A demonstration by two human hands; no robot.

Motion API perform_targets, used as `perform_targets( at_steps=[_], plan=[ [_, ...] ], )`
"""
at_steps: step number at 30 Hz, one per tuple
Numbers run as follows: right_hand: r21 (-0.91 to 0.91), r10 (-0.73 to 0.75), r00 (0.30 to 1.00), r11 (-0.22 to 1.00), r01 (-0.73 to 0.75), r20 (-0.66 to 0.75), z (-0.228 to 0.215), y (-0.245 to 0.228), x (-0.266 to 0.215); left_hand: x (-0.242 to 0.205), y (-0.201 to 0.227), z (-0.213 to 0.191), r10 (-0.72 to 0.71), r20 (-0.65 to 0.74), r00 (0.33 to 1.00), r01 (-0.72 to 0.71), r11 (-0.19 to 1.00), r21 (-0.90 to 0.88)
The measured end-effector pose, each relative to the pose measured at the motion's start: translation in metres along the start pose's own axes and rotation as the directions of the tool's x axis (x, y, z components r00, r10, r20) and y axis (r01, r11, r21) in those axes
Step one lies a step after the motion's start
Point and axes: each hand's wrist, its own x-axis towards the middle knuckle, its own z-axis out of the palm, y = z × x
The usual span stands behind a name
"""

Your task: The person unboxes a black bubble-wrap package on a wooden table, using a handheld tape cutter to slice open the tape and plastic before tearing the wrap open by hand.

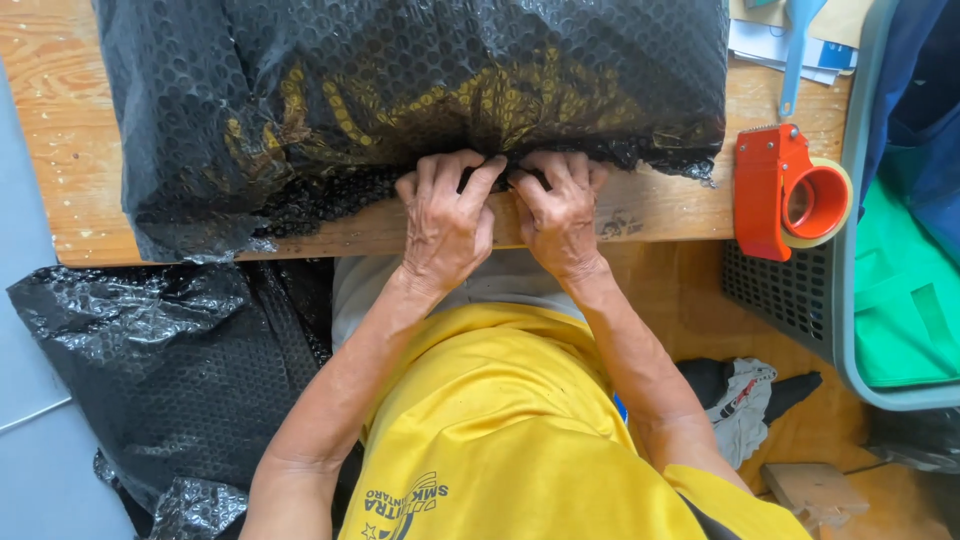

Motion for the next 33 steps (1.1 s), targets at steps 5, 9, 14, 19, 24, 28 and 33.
perform_targets(
  at_steps=[5, 9, 14, 19, 24, 28, 33],
  plan=[
    [0.014, 0.044, 0.999, 0.999, -0.044, 0.027, -0.004, -0.007, -0.009, 0.004, -0.015, -0.002, -0.092, -0.047, 0.995, 0.078, 0.967, -0.244],
    [0.102, 0.092, 0.994, 0.990, -0.097, 0.055, 0.000, -0.002, -0.022, -0.002, -0.005, 0.000, -0.104, -0.105, 0.989, 0.059, 0.930, -0.362],
    [0.886, 0.559, 0.700, -0.160, -0.436, 0.445, -0.002, -0.017, -0.036, -0.013, 0.026, -0.012, -0.162, -0.239, 0.957, 0.064, 0.926, -0.372],
    [0.629, 0.382, 0.635, -0.747, -0.216, 0.672, -0.010, -0.016, -0.028, -0.059, 0.036, -0.009, -0.198, -0.381, 0.903, 0.032, 0.915, -0.402],
    [0.646, 0.506, 0.473, -0.737, -0.197, 0.722, -0.014, -0.021, -0.032, -0.072, 0.032, -0.014, -0.637, -0.059, 0.768, 0.340, 0.485, -0.806],
    [0.648, 0.541, 0.389, -0.724, -0.237, 0.746, -0.008, -0.014, -0.040, -0.057, 0.016, -0.021, -0.809, 0.480, 0.340, 0.460, -0.302, -0.835],
    [0.648, 0.541, 0.375, -0.709, -0.278, 0.752, 0.003, 0.000, -0.051, -0.065, -0.008, -0.003, -0.780, 0.500, 0.377, 0.208, -0.454, -0.866]
  ],
)
